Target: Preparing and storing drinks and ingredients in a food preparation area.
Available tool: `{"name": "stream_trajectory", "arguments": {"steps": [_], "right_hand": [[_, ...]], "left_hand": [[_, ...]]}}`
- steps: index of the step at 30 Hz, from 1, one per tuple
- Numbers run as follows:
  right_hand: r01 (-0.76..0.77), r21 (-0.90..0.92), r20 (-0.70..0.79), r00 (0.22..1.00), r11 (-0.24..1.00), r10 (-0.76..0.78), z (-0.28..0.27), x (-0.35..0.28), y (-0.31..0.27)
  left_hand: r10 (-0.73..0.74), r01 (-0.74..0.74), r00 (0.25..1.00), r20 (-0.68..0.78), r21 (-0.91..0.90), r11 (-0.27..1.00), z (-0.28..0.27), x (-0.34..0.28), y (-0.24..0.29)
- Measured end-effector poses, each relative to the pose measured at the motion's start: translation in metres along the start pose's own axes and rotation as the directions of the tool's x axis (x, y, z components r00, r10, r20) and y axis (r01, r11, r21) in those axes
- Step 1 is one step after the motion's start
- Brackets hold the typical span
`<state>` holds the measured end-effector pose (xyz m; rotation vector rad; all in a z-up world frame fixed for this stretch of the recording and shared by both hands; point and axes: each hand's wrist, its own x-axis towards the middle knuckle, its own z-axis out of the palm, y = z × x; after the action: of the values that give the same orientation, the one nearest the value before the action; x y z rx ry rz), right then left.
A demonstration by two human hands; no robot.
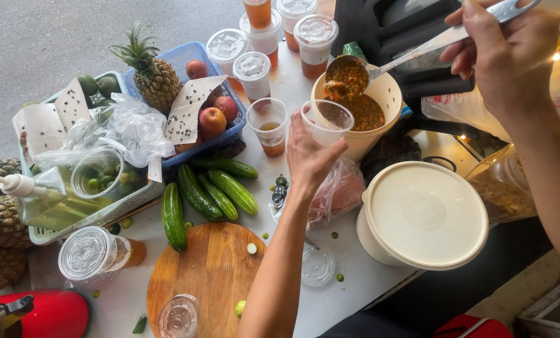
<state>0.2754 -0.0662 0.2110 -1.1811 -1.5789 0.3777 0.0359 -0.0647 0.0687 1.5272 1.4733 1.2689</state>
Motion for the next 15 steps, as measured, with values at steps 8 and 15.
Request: {"name": "stream_trajectory", "arguments": {"steps": [8, 15], "right_hand": [[0.224, -0.056, 0.103, 0.971, 0.973, -0.218, 0.012, -0.06, -0.014], [-0.153, 0.396, -0.043, 0.982, 0.906, 0.184, 0.0, -0.037, 0.032]], "left_hand": [[0.06, -0.063, 0.998, -0.029, -0.14, 0.988, -0.005, -0.009, 0.012], [0.154, -0.165, 0.986, -0.07, -0.2, 0.966, 0.001, -0.009, 0.005]]}}
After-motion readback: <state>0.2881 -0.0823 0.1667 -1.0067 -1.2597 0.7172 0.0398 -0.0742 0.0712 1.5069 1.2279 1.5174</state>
